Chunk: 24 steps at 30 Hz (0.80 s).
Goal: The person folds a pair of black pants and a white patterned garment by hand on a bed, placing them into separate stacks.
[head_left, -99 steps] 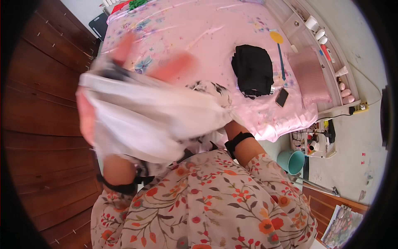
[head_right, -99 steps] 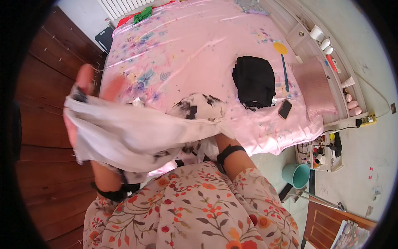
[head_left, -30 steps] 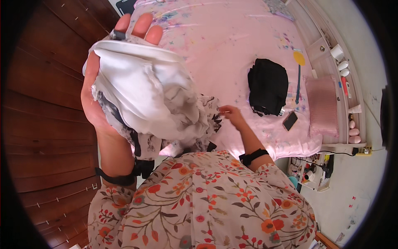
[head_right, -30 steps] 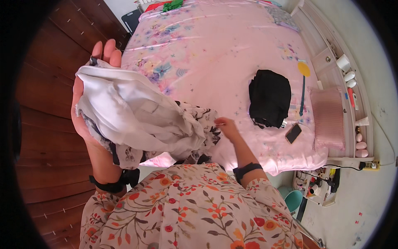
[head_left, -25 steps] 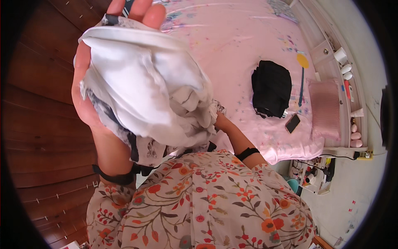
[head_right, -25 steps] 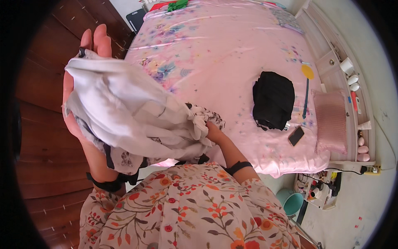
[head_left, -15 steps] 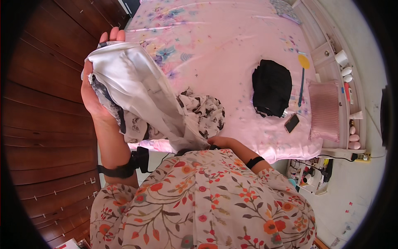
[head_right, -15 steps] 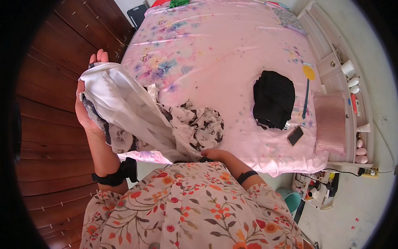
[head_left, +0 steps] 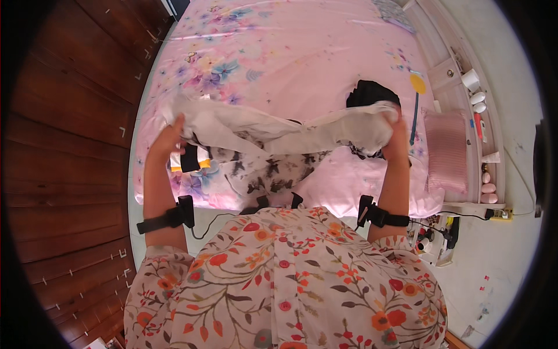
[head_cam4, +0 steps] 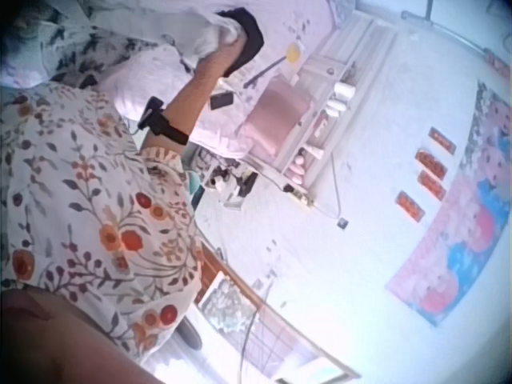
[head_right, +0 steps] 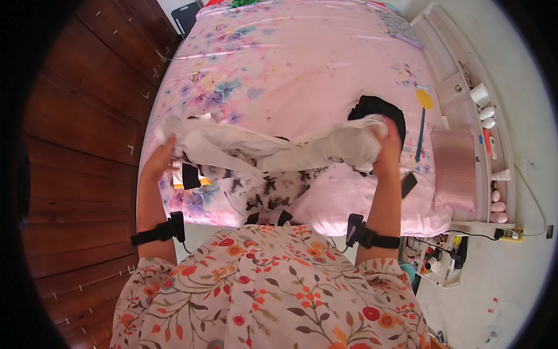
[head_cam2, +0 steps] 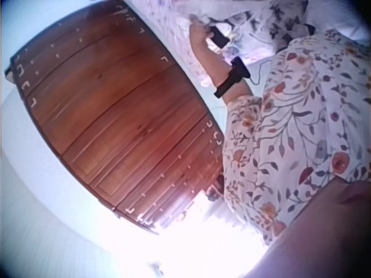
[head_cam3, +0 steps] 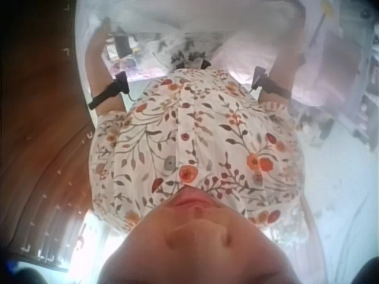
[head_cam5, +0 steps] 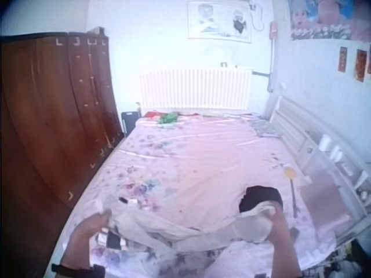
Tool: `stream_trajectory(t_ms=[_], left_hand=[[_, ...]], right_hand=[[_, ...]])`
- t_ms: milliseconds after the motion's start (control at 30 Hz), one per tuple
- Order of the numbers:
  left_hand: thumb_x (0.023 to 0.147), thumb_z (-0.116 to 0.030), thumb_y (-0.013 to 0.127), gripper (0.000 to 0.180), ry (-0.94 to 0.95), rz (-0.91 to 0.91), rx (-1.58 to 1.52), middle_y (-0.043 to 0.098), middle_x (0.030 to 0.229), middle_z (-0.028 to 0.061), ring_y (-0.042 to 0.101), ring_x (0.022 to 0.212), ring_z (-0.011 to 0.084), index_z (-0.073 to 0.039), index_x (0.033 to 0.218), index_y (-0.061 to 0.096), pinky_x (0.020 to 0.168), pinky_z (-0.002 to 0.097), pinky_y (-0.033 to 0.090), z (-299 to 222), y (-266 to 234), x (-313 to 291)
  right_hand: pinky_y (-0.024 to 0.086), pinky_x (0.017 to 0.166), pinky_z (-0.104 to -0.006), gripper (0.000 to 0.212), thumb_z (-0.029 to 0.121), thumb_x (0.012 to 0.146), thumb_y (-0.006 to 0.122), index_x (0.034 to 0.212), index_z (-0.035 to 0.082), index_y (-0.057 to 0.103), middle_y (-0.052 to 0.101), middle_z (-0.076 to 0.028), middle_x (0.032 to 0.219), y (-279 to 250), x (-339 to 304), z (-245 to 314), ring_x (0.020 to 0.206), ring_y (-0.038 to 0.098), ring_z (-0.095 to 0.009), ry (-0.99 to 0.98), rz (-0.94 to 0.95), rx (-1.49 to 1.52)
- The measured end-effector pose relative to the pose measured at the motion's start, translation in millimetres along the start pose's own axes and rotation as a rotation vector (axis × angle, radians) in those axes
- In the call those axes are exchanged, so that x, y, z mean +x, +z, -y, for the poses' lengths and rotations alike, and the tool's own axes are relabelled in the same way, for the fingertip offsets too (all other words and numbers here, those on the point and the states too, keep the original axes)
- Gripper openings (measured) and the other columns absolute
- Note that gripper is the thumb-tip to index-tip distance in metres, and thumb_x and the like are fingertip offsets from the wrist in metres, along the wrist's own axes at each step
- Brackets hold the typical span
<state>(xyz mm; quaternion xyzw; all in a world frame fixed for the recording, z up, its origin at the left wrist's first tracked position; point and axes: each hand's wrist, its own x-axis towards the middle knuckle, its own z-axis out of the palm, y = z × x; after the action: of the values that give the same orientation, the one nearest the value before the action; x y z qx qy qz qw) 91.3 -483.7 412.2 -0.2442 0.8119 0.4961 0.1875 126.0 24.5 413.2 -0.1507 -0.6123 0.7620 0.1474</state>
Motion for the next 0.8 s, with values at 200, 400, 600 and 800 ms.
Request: stream_trajectory(t_ms=[200,400,600,800], left_hand=[[0.092,-0.047,0.048,0.056,-0.083,0.325,-0.349,0.062,0.105,0.0144,0.066,0.088,0.0301,-0.001,0.124,0.045,0.077,0.0423,0.055,37,36,16],[0.084,-0.020,0.066,0.037,0.117,0.094,-0.693,0.063,0.106,0.0063,0.063,0.089,0.0179,-0.005,0.117,0.054,0.078,0.0331,0.052,29,27,21],[0.079,-0.014,0.062,0.034,0.213,0.189,-0.456,0.064,0.097,0.0017,0.061,0.084,0.0123,-0.007,0.112,0.062,0.068,0.0267,0.049,22,25,18],[0.087,-0.015,0.056,0.038,0.493,0.466,-0.171,0.062,0.109,0.0051,0.056,0.100,0.0114,-0.002,0.122,0.057,0.088,0.0277,0.044,-32,92,-32]], right_hand=[[0.047,0.062,-0.0320,0.022,0.019,0.075,0.064,0.082,-0.002,0.065,0.061,-0.008,0.067,-82,-17,-99,0.065,0.059,-0.016,0.102,0.203,-1.007],[0.040,0.054,-0.0243,0.021,0.021,0.086,0.061,0.080,0.001,0.065,0.059,0.001,0.066,-47,-33,-43,0.062,0.050,-0.006,0.334,-0.040,-0.118],[0.046,0.061,-0.0261,0.024,0.025,0.088,0.061,0.090,0.002,0.062,0.061,-0.001,0.078,-59,-63,-56,0.068,0.056,-0.009,0.580,0.279,-0.382],[0.049,0.085,-0.0326,0.077,-0.005,0.073,0.063,0.142,0.006,0.030,0.049,-0.012,0.124,44,-93,-45,0.099,0.056,-0.020,0.495,0.605,0.242]])
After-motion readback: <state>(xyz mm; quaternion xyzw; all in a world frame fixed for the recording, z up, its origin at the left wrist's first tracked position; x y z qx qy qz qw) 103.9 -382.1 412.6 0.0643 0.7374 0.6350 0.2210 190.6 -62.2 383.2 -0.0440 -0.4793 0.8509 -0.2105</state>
